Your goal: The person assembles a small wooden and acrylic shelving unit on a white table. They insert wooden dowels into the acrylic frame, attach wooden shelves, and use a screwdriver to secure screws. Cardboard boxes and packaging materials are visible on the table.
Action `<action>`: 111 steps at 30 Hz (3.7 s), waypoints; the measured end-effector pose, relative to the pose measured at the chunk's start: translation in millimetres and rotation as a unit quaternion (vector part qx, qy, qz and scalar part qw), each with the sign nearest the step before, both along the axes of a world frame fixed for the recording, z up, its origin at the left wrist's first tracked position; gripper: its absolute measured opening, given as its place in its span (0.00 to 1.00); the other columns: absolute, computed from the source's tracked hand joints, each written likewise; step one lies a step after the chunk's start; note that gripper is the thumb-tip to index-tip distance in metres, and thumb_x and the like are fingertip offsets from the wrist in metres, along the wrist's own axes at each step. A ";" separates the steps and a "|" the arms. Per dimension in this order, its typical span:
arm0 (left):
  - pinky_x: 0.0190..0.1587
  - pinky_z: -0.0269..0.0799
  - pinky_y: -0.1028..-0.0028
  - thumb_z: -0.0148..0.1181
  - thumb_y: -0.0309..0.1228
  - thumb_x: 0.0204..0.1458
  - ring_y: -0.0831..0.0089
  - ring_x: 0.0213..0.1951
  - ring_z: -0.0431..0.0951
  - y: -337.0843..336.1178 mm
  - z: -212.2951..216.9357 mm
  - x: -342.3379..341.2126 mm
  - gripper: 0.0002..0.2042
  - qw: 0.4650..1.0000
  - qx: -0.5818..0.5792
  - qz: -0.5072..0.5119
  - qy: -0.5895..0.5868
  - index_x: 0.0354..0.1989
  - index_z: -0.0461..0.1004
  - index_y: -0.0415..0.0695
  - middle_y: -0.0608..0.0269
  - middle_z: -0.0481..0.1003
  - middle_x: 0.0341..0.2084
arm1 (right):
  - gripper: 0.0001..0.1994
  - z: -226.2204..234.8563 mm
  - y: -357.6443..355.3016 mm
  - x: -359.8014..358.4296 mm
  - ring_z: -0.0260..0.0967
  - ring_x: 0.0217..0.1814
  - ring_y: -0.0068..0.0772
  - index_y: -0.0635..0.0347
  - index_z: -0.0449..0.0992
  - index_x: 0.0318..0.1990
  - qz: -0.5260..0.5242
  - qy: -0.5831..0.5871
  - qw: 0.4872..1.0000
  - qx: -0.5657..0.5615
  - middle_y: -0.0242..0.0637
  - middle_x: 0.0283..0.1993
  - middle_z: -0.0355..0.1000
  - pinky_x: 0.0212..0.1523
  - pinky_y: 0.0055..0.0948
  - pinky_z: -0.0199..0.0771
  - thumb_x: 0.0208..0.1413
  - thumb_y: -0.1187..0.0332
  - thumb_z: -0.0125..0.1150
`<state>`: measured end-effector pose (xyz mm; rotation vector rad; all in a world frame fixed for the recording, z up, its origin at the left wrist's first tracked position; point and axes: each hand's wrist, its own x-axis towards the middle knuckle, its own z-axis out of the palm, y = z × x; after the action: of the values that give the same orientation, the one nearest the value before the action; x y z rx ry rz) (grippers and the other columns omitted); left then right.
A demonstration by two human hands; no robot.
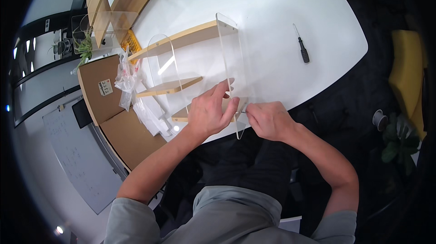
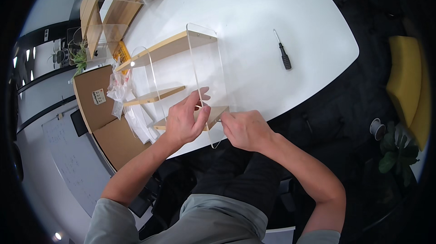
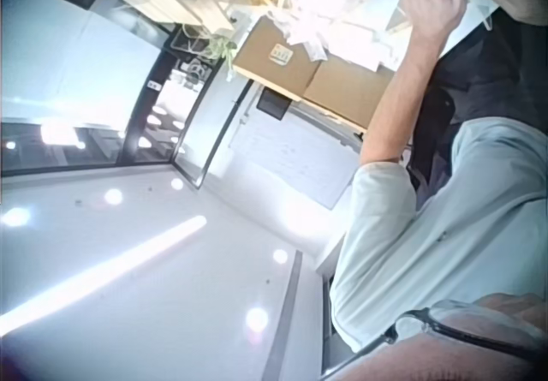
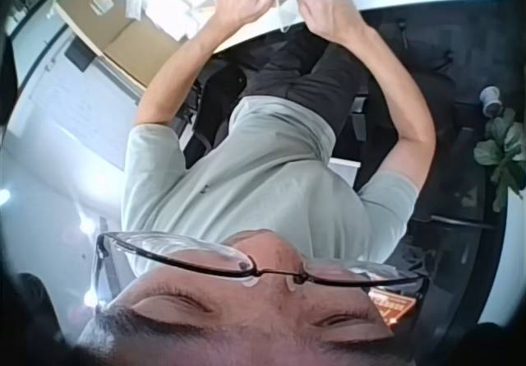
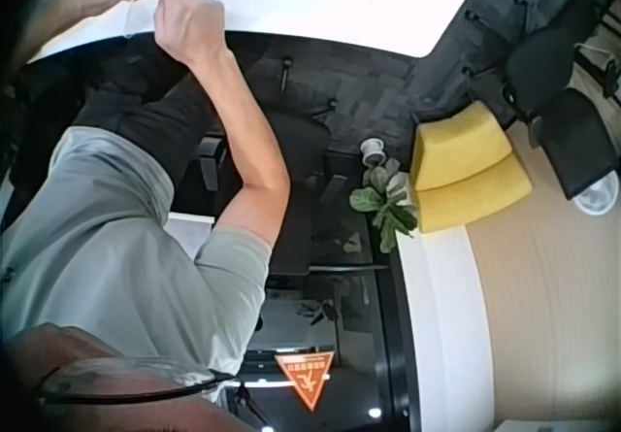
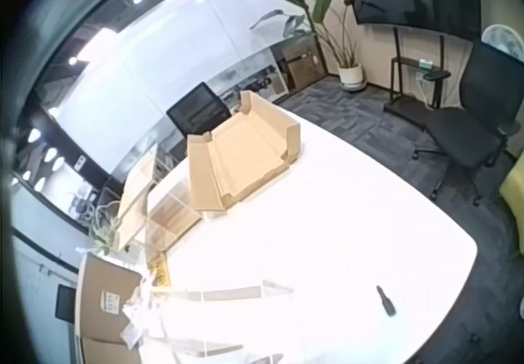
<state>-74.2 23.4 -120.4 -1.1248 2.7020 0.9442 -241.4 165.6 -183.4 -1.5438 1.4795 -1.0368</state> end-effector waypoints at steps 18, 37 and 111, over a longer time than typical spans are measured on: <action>0.44 0.86 0.63 0.57 0.35 0.66 0.54 0.40 0.88 -0.7 6.3 -3.2 0.20 0.999 0.016 -0.004 -0.034 0.62 0.74 0.38 0.50 0.85 0.42 | 0.10 -2.3 -15.0 -9.8 0.62 0.21 0.24 0.64 0.76 0.32 0.002 -0.626 0.593 0.507 0.27 0.18 0.59 0.23 0.31 0.62 0.68 0.71 0.57; 0.44 0.86 0.63 0.57 0.36 0.66 0.55 0.40 0.88 0.0 5.1 -1.9 0.20 0.999 0.019 0.002 -0.032 0.63 0.74 0.38 0.50 0.85 0.42 | 0.05 1.4 -3.4 -3.5 0.78 0.32 0.59 0.62 0.78 0.42 0.023 -0.090 0.993 0.077 0.52 0.29 0.78 0.33 0.50 0.76 0.65 0.71 0.59; 0.44 0.86 0.63 0.57 0.36 0.66 0.55 0.40 0.88 0.0 7.1 -3.2 0.20 0.999 0.023 0.003 -0.026 0.62 0.74 0.38 0.50 0.85 0.42 | 0.04 -4.8 -2.1 -0.5 0.80 0.33 0.48 0.60 0.78 0.42 0.015 0.003 1.000 -0.016 0.40 0.30 0.79 0.31 0.43 0.78 0.62 0.74 0.61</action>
<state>-77.4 23.4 -113.3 -1.1344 2.6222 0.9592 -241.9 163.6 -188.2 -1.5871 1.4462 -1.0441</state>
